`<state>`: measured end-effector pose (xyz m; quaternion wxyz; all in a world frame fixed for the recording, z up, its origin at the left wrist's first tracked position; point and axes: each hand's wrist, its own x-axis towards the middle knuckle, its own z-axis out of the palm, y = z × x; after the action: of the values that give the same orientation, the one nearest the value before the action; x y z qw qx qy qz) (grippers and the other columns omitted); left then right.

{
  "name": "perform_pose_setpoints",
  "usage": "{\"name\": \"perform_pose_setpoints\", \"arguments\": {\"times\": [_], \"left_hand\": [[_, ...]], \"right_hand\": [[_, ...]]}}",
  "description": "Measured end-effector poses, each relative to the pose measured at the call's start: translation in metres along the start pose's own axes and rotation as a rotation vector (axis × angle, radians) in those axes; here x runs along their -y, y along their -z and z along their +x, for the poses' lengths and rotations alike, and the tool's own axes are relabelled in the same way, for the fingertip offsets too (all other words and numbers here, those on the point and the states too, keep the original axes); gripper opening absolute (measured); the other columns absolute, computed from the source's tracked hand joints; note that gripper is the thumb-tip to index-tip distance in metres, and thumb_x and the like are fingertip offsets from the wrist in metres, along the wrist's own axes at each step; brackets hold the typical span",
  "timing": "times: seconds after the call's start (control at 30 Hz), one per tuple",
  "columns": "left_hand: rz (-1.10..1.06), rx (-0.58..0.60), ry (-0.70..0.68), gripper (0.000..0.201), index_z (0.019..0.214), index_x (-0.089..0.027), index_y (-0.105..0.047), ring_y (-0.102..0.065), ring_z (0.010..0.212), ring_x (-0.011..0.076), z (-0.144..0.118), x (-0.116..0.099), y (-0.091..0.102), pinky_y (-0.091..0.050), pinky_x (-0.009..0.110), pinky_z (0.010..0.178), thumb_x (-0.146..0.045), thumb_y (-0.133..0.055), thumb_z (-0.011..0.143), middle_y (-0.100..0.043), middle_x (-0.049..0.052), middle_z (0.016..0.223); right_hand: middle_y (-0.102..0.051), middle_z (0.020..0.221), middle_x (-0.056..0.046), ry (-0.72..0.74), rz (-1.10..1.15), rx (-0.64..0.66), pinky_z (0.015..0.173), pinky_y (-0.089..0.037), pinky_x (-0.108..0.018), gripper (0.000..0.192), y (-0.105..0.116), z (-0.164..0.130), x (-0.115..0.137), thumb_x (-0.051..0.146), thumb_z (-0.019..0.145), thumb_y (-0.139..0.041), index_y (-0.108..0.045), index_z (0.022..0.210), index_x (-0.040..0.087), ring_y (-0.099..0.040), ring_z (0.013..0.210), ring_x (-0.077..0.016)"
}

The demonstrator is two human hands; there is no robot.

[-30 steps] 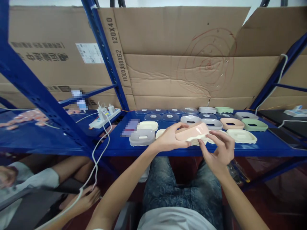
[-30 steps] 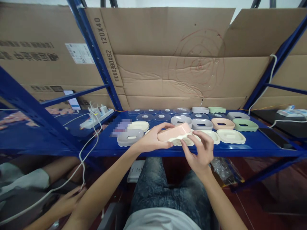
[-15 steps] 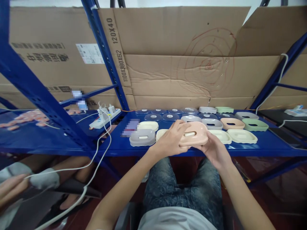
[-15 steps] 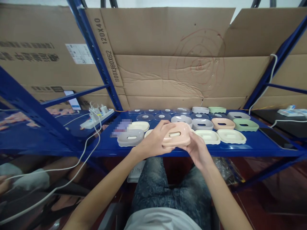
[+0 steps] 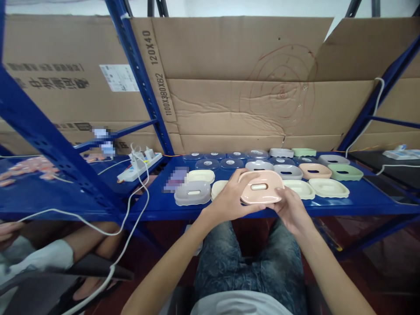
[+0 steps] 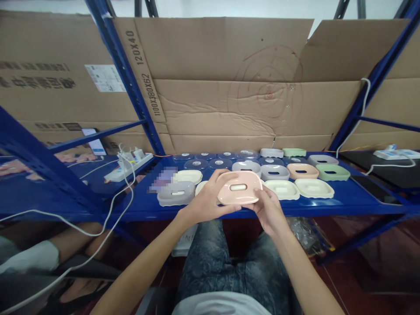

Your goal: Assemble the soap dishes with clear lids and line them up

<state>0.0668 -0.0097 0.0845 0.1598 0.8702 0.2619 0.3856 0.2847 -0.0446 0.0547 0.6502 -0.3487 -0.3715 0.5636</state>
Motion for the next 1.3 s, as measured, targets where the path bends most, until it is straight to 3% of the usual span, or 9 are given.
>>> {"name": "perform_pose_setpoints", "arguments": {"times": [0.13, 0.3, 0.43, 0.63, 0.77, 0.9, 1.0, 1.1, 1.3], "left_hand": [[-0.196, -0.157, 0.200, 0.060, 0.160, -0.030, -0.052, -0.056, 0.149, 0.0332, -0.002, 0.000, -0.006, -0.048, 0.051, 0.125, -0.047, -0.068, 0.104, -0.057, 0.013, 0.159], [-0.563, -0.271, 0.540, 0.044, 0.120, -0.018, -0.069, -0.072, 0.103, 0.0255, -0.004, 0.011, -0.010, -0.058, 0.033, 0.083, -0.052, -0.078, 0.094, -0.077, 0.010, 0.114], [-0.608, -0.207, 0.527, 0.041, 0.095, -0.018, -0.064, -0.062, 0.079, 0.0166, -0.007, 0.015, -0.005, -0.046, 0.025, 0.067, -0.053, -0.084, 0.087, -0.066, 0.001, 0.086], [-0.655, -0.180, 0.529, 0.046, 0.087, -0.021, -0.055, -0.055, 0.074, 0.0134, -0.009, 0.010, -0.005, -0.041, 0.023, 0.063, -0.056, -0.084, 0.087, -0.057, -0.003, 0.080], [-0.680, -0.112, 0.521, 0.045, 0.091, -0.019, -0.063, -0.062, 0.077, 0.0156, -0.009, 0.009, 0.000, -0.046, 0.024, 0.065, -0.056, -0.087, 0.085, -0.066, 0.001, 0.085], [-0.640, -0.180, 0.469, 0.049, 0.109, -0.017, -0.073, -0.072, 0.087, 0.0211, 0.001, 0.021, 0.028, -0.054, 0.029, 0.074, -0.054, -0.091, 0.080, -0.077, 0.008, 0.100], [-0.418, -0.528, 0.397, 0.048, 0.112, -0.017, -0.075, -0.073, 0.102, 0.0251, 0.003, 0.044, 0.065, -0.057, 0.032, 0.085, -0.055, -0.085, 0.085, -0.079, 0.011, 0.113], [-0.335, -0.720, 0.413, 0.051, 0.116, -0.017, -0.074, -0.074, 0.109, 0.0292, -0.010, 0.072, 0.105, -0.059, 0.039, 0.095, -0.058, -0.079, 0.087, -0.079, 0.012, 0.114], [0.007, -0.643, 0.609, 0.049, 0.121, -0.019, -0.071, -0.071, 0.118, 0.0323, -0.062, 0.106, 0.139, -0.056, 0.046, 0.108, -0.048, -0.063, 0.083, -0.076, 0.011, 0.126]], "right_hand": [[-0.086, 0.106, -0.005, 0.032, -0.035, -0.021, 0.082, -0.075, -0.040, 0.041, -0.003, -0.002, -0.003, 0.045, 0.076, -0.098, -0.082, 0.108, 0.023, -0.082, 0.092, -0.0253], [-0.085, 0.120, -0.007, 0.015, -0.068, 0.041, 0.090, -0.072, -0.041, 0.053, -0.004, -0.004, -0.005, 0.046, 0.077, -0.099, -0.080, 0.123, 0.026, -0.082, 0.106, -0.0286], [-0.086, 0.118, -0.009, -0.010, -0.144, 0.070, 0.090, -0.068, -0.034, 0.053, -0.002, -0.003, -0.006, 0.048, 0.077, -0.100, -0.082, 0.121, 0.023, -0.082, 0.106, -0.0275], [-0.087, 0.114, -0.008, 0.020, -0.183, 0.070, 0.082, -0.066, -0.030, 0.051, 0.000, -0.002, -0.007, 0.053, 0.083, -0.096, -0.082, 0.122, 0.023, -0.083, 0.096, -0.0246], [-0.087, 0.108, -0.010, -0.003, -0.261, 0.111, 0.079, -0.067, -0.032, 0.054, 0.003, -0.003, -0.001, 0.054, 0.082, -0.096, -0.083, 0.123, 0.021, -0.083, 0.094, -0.0269], [-0.086, 0.121, -0.010, -0.028, -0.331, 0.264, 0.097, -0.069, -0.042, 0.058, 0.006, -0.008, 0.013, 0.053, 0.084, -0.096, -0.080, 0.132, 0.025, -0.082, 0.112, -0.0306], [-0.082, 0.135, -0.012, -0.021, -0.343, 0.353, 0.117, -0.061, -0.055, 0.054, 0.011, -0.013, 0.027, 0.053, 0.091, -0.090, -0.077, 0.137, 0.028, -0.076, 0.132, -0.0345], [-0.080, 0.138, -0.014, 0.008, -0.363, 0.371, 0.122, -0.055, -0.062, 0.046, 0.016, -0.015, 0.037, 0.053, 0.098, -0.082, -0.078, 0.137, 0.028, -0.073, 0.136, -0.0372], [-0.084, 0.129, -0.015, 0.033, -0.366, 0.387, 0.120, -0.056, -0.065, 0.040, 0.016, -0.016, 0.035, 0.054, 0.100, -0.079, -0.082, 0.128, 0.026, -0.078, 0.127, -0.0388]]}}
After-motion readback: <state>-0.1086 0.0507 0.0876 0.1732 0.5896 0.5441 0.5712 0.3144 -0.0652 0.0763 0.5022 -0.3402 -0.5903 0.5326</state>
